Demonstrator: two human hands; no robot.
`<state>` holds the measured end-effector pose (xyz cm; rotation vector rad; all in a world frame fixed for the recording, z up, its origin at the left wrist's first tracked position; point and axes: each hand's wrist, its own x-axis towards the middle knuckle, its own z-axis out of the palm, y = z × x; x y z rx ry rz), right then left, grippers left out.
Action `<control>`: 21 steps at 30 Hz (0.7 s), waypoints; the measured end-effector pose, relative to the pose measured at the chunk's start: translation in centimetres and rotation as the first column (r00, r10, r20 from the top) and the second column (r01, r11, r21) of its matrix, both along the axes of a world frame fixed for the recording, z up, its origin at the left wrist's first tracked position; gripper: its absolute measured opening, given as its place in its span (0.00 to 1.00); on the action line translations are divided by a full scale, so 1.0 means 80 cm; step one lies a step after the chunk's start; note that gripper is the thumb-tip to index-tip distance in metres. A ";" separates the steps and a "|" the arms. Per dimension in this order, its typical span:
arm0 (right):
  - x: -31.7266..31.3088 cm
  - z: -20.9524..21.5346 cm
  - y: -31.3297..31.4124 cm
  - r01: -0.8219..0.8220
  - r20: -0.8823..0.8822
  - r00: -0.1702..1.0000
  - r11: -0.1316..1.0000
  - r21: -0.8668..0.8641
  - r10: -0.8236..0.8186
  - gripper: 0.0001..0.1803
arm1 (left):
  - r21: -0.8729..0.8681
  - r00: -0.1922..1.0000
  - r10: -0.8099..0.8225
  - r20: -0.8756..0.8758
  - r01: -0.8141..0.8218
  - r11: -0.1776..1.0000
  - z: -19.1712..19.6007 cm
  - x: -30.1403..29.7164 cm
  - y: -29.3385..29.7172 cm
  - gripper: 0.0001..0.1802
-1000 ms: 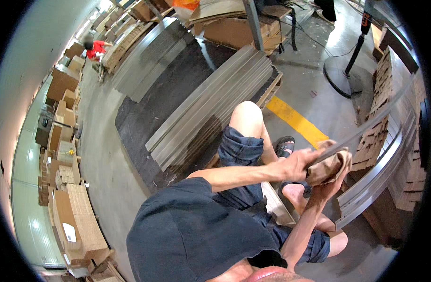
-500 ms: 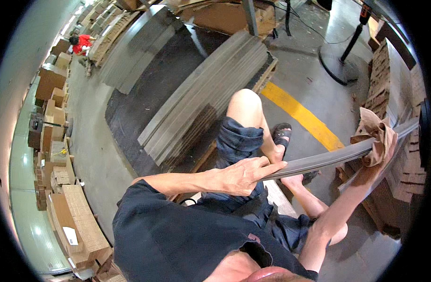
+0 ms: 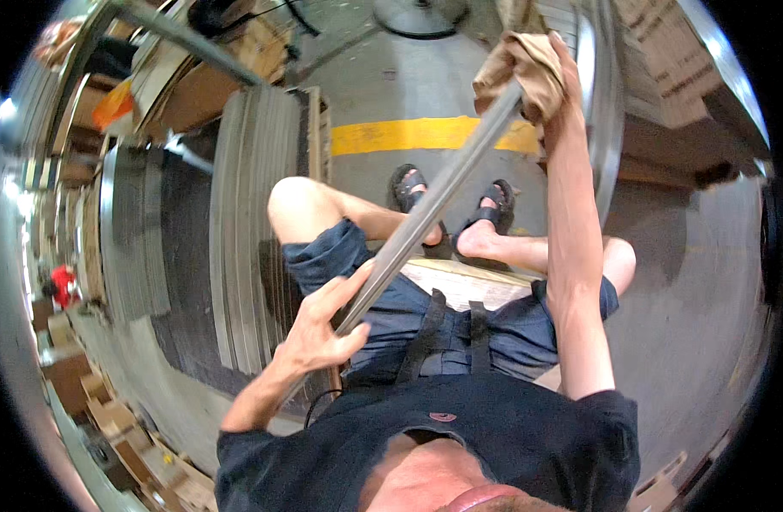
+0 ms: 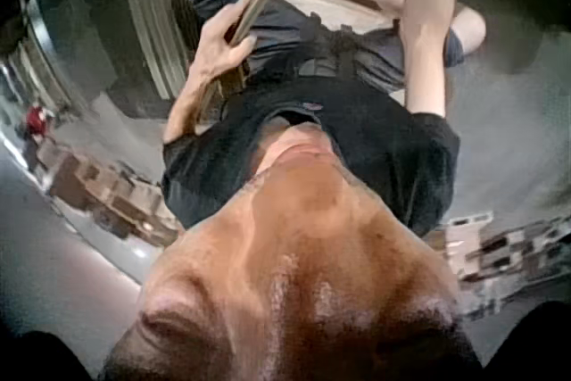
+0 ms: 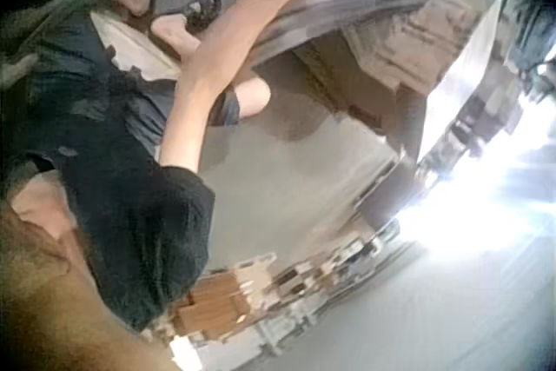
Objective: The person wipes long grey strips with a cloth while seated and then stands up to move a stack of strips onto a pallet, organizing them into a neat pile.
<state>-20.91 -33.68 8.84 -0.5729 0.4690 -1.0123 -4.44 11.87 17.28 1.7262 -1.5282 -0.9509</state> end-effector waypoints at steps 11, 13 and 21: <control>0.082 0.022 0.239 -0.110 -0.201 0.768 0.184 -0.977 -0.608 0.12 | -0.058 0.906 0.200 0.373 -0.192 0.980 -0.028 -0.013 -0.031 0.41; 0.080 0.034 0.285 -0.396 -0.241 0.741 -0.117 -0.911 -0.627 0.12 | -0.111 0.878 0.211 0.430 -0.181 0.977 -0.029 -0.014 -0.036 0.40; 0.037 0.022 0.082 -0.203 -0.007 0.377 -0.076 -0.976 -0.926 0.06 | -0.222 0.830 0.229 0.508 -0.130 0.966 -0.014 -0.012 0.011 0.38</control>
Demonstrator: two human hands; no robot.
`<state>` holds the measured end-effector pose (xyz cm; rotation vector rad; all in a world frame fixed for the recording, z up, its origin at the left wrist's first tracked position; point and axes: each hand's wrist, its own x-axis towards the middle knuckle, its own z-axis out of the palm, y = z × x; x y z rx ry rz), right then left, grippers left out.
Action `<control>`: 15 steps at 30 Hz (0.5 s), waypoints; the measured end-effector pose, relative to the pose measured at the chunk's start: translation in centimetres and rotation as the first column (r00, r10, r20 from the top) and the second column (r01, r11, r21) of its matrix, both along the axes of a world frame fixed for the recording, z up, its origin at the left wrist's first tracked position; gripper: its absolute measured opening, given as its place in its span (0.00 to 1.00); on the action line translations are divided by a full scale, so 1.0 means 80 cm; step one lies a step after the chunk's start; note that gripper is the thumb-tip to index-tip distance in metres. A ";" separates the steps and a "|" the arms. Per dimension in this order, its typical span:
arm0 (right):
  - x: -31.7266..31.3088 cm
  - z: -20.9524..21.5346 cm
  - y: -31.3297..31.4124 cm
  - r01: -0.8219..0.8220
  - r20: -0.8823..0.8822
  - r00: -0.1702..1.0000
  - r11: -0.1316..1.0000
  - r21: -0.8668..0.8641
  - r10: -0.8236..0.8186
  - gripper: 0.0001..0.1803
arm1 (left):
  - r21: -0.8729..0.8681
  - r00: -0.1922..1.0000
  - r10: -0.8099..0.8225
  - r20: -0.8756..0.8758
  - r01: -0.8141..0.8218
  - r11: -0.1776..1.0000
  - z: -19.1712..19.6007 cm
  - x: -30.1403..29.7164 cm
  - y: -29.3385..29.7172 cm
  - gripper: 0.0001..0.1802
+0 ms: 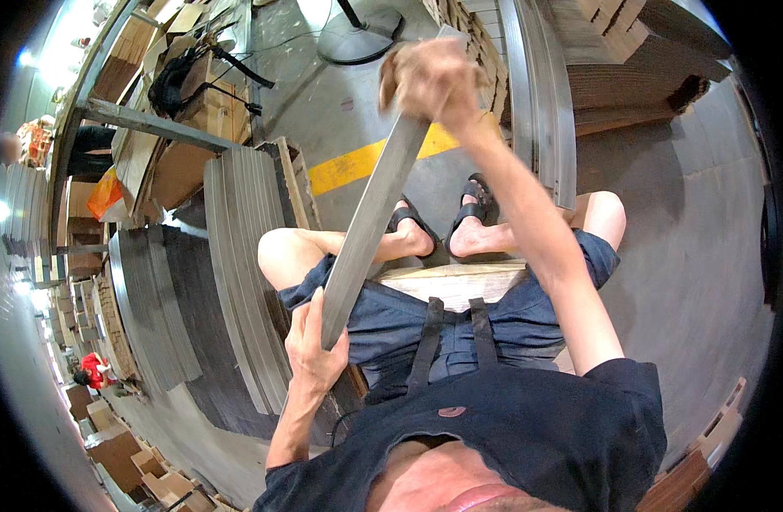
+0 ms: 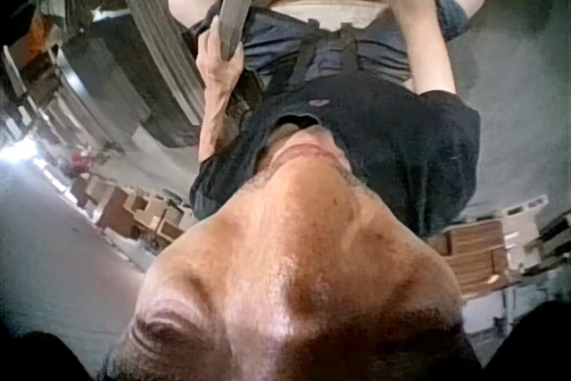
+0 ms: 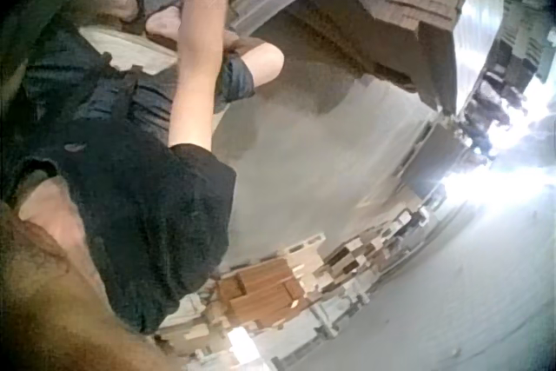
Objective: The person wipes long grey strips with a cloth while seated and then stands up to move a stack of strips onto a pallet, organizing them into a neat pile.
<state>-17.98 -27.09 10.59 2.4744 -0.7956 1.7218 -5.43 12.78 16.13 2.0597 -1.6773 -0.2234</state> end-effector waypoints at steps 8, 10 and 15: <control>-0.065 0.014 -0.058 -0.798 0.810 0.444 0.243 0.552 -0.383 0.23 | -0.065 0.999 0.029 0.016 -0.028 0.998 0.018 0.010 0.005 0.37; -0.082 0.015 -0.033 -0.984 0.997 0.062 -0.169 0.054 -0.038 0.24 | -0.060 1.000 0.015 0.006 -0.014 0.998 0.028 0.002 -0.030 0.38; 0.013 0.062 0.058 -0.904 0.926 0.375 0.241 0.354 0.047 0.20 | -0.143 0.999 0.014 0.045 -0.007 0.990 0.034 -0.013 -0.117 0.43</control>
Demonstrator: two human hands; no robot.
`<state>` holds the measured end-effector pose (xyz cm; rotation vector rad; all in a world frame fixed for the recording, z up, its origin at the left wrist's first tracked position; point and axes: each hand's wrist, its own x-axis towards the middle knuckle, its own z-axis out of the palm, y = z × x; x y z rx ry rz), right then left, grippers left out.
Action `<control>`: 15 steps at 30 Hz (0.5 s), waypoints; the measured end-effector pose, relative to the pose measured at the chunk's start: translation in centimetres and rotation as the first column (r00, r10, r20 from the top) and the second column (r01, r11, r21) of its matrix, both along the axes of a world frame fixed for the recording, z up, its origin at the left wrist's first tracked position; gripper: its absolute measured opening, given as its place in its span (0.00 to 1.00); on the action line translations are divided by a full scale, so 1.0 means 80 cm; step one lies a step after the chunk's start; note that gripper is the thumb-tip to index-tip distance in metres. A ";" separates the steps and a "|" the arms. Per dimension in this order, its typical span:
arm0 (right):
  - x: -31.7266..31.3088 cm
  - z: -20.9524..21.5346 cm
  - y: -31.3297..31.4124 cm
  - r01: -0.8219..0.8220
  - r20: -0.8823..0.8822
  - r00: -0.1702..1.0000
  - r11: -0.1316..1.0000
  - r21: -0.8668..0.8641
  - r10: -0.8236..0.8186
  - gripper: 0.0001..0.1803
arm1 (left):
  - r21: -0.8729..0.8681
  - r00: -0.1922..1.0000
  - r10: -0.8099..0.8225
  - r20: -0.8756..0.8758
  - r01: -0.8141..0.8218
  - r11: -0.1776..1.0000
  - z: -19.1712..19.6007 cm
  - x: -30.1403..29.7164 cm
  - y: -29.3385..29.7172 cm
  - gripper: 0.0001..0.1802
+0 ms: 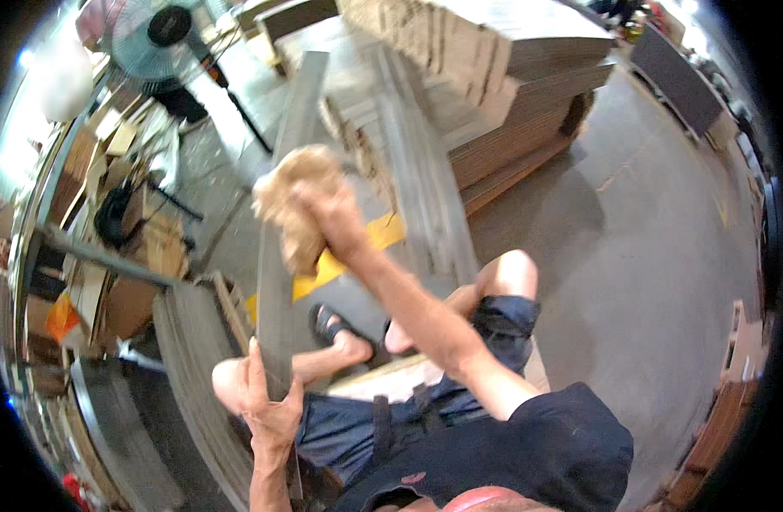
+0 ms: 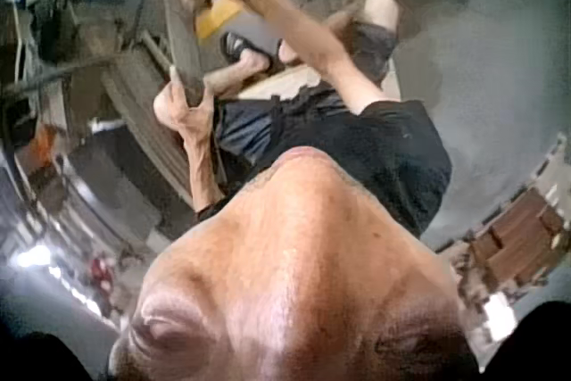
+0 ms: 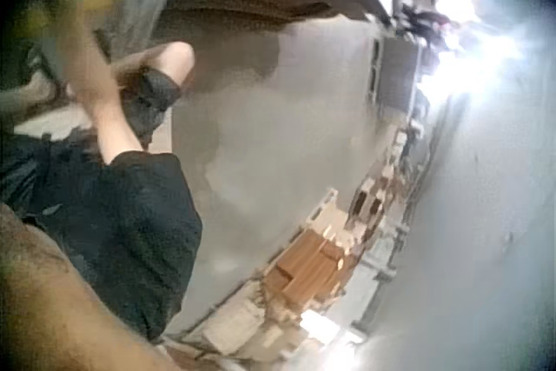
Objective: The person wipes long grey strips with a cloth while seated and then stands up to move a stack of strips onto a pallet, organizing them into a neat pile.
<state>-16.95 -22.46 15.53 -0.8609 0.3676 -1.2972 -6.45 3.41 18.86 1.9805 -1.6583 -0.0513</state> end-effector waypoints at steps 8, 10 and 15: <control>0.002 0.075 0.074 -0.045 0.011 0.999 0.943 -0.331 0.051 0.10 | -0.421 0.978 -0.139 -0.156 0.062 0.905 0.006 -0.031 -0.108 0.39; -0.009 0.088 0.080 -0.019 0.037 0.999 0.916 -0.401 0.037 0.10 | -0.320 0.924 -0.190 -0.331 0.079 0.944 0.004 -0.022 -0.102 0.38; 0.013 0.032 0.086 0.274 -0.139 0.825 0.603 -0.749 -0.547 0.11 | -0.416 0.790 -0.093 -0.606 -0.215 0.883 0.041 -0.009 -0.095 0.39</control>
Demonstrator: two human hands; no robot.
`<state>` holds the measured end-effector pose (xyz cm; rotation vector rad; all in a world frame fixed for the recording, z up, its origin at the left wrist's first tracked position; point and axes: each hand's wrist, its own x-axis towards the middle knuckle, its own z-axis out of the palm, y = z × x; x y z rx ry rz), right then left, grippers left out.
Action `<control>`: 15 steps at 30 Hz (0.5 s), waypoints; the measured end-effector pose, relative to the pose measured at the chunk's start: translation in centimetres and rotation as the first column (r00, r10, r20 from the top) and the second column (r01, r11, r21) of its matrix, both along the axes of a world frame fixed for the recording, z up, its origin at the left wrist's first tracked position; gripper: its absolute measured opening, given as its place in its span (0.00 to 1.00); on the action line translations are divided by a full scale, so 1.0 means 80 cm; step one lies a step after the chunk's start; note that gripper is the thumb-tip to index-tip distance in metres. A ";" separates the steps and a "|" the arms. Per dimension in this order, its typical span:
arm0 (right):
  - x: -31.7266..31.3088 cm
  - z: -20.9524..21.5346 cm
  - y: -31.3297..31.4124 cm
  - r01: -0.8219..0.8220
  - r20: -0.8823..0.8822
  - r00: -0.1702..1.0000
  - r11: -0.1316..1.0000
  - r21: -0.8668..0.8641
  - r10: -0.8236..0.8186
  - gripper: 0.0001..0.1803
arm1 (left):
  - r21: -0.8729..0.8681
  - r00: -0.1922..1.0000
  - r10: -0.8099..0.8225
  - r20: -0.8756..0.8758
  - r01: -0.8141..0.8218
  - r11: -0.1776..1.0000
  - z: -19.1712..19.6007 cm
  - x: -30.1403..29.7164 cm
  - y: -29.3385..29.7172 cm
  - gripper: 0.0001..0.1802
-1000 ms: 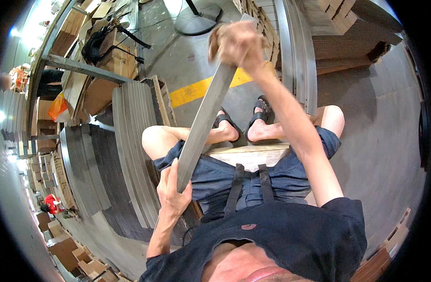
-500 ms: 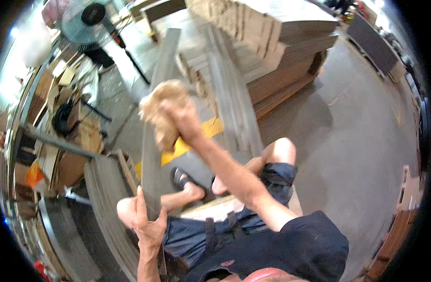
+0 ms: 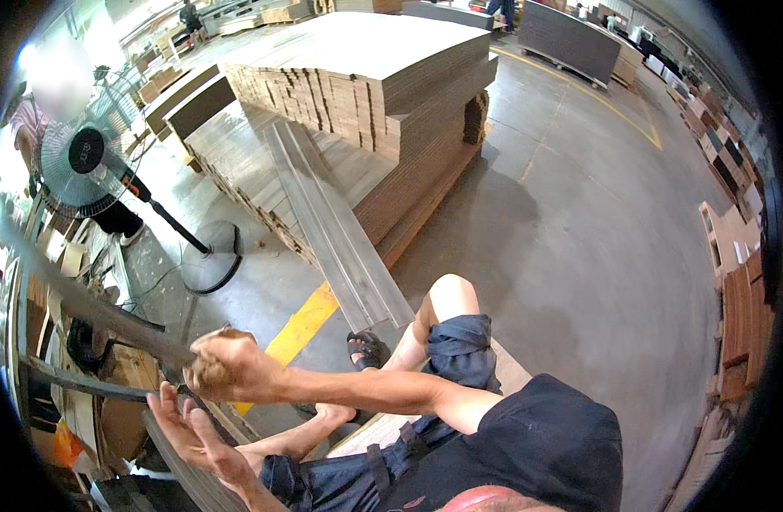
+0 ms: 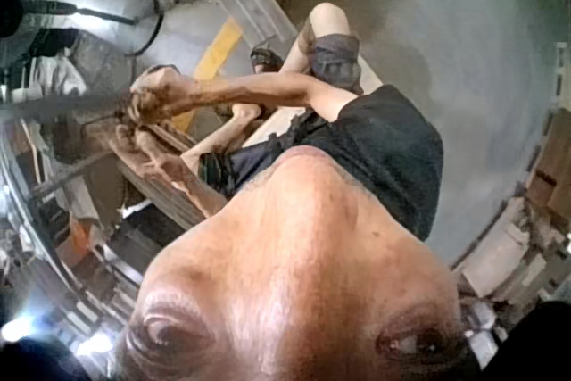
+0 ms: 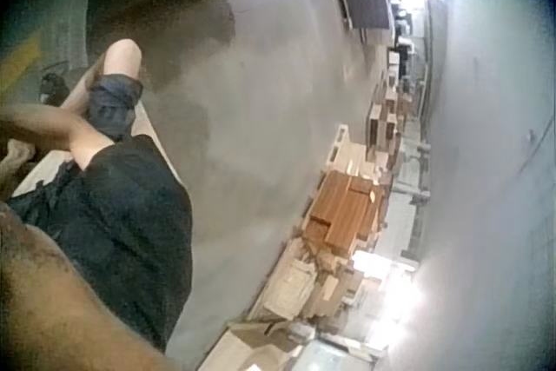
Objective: The person wipes long grey strips with a cloth while seated and then stands up to move a stack of strips onto a pallet, organizing them into a neat pile.
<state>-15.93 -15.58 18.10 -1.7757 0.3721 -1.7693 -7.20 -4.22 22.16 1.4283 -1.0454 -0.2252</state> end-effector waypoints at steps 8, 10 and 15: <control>0.023 -0.105 0.020 0.280 -0.257 0.894 0.907 -0.315 -0.366 0.09 | -0.256 0.939 -0.001 -0.343 -0.092 0.962 -0.047 0.056 -0.007 0.33; -0.017 -0.143 0.012 0.300 -0.375 0.804 0.860 -0.414 -0.461 0.08 | -0.286 0.912 -0.013 -0.410 -0.115 0.951 -0.017 0.056 0.007 0.33; -0.089 -0.187 -0.012 0.180 -0.511 0.830 0.974 -0.135 -0.224 0.20 | -0.505 0.938 -0.080 -0.338 -0.109 0.856 0.034 0.127 0.048 0.30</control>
